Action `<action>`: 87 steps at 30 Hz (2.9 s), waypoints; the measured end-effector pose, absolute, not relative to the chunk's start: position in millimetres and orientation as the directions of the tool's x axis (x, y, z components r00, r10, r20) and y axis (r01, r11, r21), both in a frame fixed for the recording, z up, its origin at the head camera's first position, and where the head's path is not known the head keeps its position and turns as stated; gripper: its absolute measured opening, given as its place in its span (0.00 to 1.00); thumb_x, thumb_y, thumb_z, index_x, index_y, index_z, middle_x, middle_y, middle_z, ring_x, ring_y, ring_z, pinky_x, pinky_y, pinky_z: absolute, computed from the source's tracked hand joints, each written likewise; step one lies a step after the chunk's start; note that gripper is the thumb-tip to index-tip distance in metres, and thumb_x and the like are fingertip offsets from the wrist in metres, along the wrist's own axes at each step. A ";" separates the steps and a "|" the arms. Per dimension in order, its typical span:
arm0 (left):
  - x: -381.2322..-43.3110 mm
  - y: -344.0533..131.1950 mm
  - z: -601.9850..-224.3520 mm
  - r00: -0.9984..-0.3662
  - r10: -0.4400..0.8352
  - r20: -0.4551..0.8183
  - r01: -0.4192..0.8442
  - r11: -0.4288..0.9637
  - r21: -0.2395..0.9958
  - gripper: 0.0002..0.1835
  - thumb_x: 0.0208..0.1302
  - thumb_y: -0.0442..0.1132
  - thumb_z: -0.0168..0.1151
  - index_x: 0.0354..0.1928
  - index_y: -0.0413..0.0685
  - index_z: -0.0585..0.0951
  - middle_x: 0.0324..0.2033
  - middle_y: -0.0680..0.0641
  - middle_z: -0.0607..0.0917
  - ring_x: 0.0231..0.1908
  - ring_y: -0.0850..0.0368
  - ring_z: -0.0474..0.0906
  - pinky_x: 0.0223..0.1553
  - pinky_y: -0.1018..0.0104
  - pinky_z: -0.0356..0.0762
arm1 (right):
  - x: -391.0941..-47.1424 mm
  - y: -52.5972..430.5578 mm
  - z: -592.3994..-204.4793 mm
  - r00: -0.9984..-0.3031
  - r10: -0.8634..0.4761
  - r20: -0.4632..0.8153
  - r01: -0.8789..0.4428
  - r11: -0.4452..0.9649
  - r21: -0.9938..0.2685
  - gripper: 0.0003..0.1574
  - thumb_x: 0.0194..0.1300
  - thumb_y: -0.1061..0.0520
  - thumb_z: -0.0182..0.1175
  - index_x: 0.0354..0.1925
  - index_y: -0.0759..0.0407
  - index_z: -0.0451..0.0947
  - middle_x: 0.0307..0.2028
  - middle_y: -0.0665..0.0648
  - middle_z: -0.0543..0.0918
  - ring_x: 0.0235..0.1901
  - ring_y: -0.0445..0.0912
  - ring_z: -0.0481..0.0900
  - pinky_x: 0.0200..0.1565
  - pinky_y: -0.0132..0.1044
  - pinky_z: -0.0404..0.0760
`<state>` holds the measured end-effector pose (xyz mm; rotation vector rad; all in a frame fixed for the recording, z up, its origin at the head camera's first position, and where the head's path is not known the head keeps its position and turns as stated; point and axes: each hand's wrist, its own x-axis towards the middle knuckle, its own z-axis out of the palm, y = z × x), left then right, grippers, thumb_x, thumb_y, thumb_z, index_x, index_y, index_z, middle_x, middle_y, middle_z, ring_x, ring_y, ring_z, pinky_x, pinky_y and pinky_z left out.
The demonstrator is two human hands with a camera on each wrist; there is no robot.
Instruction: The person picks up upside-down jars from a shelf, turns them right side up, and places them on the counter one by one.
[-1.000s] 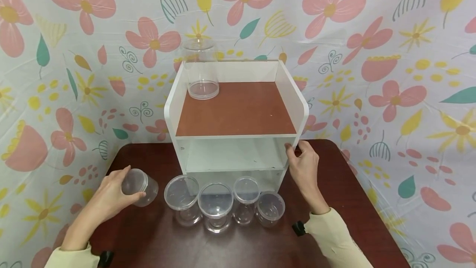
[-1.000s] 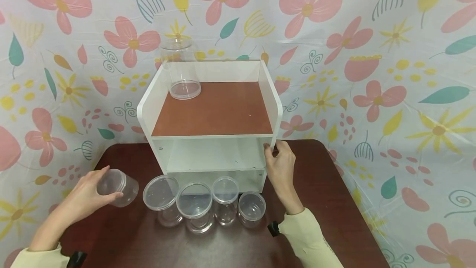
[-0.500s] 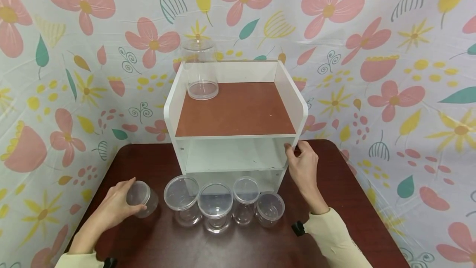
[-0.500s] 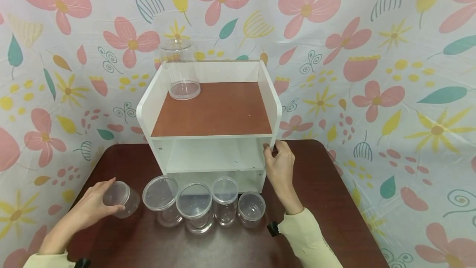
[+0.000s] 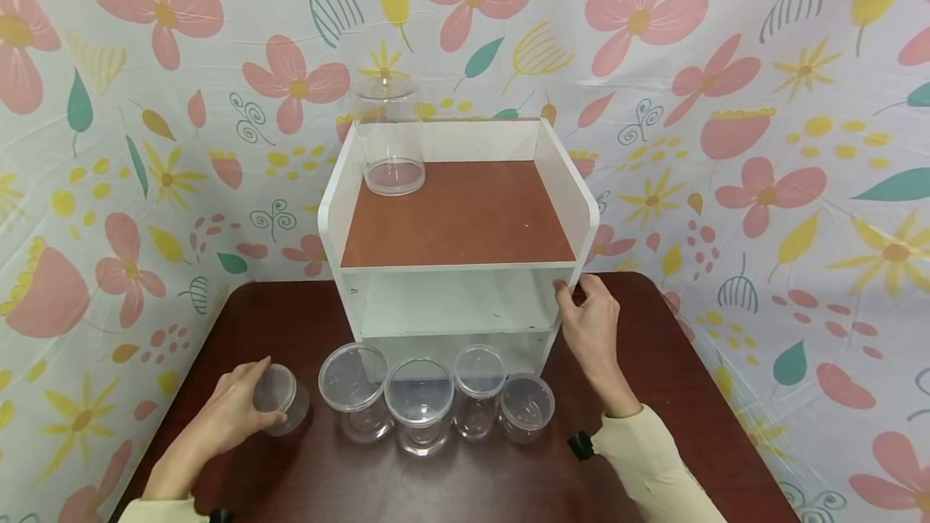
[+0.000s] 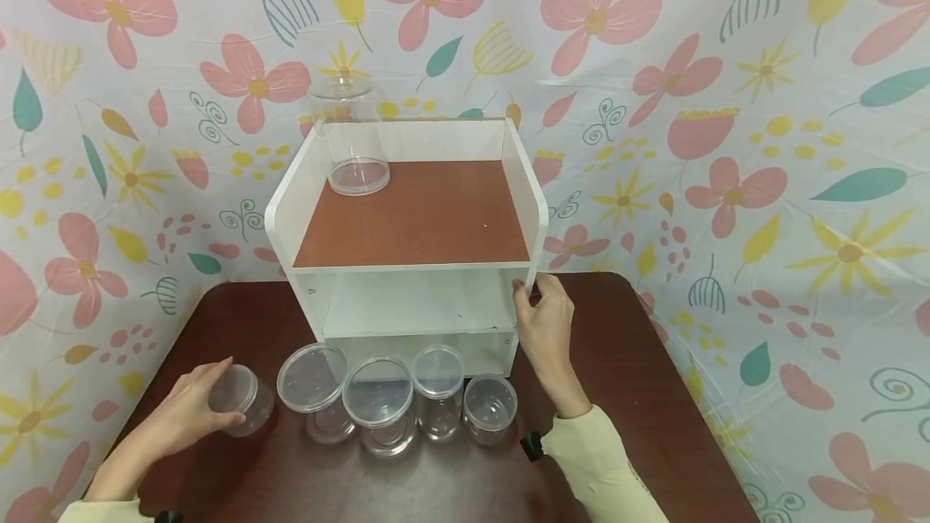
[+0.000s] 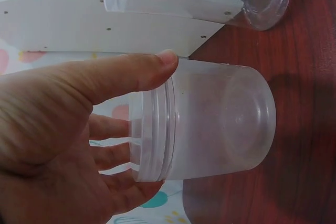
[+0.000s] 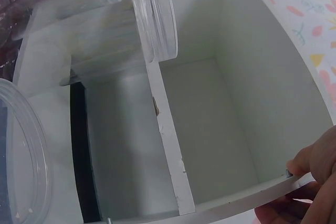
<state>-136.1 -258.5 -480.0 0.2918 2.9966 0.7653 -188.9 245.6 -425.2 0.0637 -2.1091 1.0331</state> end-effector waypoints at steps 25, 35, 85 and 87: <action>-143.0 -247.5 -495.7 -0.969 0.232 -0.086 0.160 0.853 0.497 0.53 0.49 0.39 0.83 0.71 0.22 0.63 0.64 0.21 0.67 0.62 0.23 0.62 0.56 0.32 0.70 | -187.4 245.0 -424.0 -0.702 0.268 0.660 -0.358 0.668 -0.652 0.05 0.66 0.65 0.68 0.36 0.69 0.83 0.32 0.65 0.83 0.31 0.53 0.80 0.34 0.24 0.68; -147.2 -243.5 -499.9 -0.966 0.248 -0.066 0.183 0.846 0.500 0.51 0.48 0.37 0.83 0.70 0.21 0.64 0.63 0.21 0.68 0.60 0.25 0.64 0.55 0.33 0.71 | -188.6 244.5 -424.7 -0.691 0.270 0.671 -0.361 0.675 -0.643 0.05 0.66 0.66 0.68 0.34 0.69 0.82 0.31 0.64 0.82 0.30 0.52 0.79 0.34 0.27 0.70; -151.7 -248.7 -472.0 -0.984 0.167 -0.061 0.112 0.847 0.519 0.54 0.59 0.39 0.76 0.75 0.21 0.51 0.71 0.16 0.51 0.71 0.16 0.44 0.64 0.20 0.50 | -188.3 244.6 -424.1 -0.713 0.270 0.647 -0.353 0.660 -0.663 0.06 0.66 0.65 0.68 0.37 0.70 0.83 0.33 0.65 0.83 0.31 0.53 0.81 0.34 0.21 0.67; -151.9 -244.8 -456.4 -0.990 0.140 0.016 0.126 0.831 0.541 0.51 0.64 0.40 0.73 0.75 0.20 0.51 0.71 0.16 0.53 0.70 0.17 0.48 0.64 0.22 0.53 | -188.5 244.8 -424.3 -0.711 0.269 0.650 -0.353 0.663 -0.660 0.06 0.66 0.65 0.68 0.37 0.69 0.83 0.33 0.65 0.83 0.31 0.53 0.81 0.33 0.21 0.67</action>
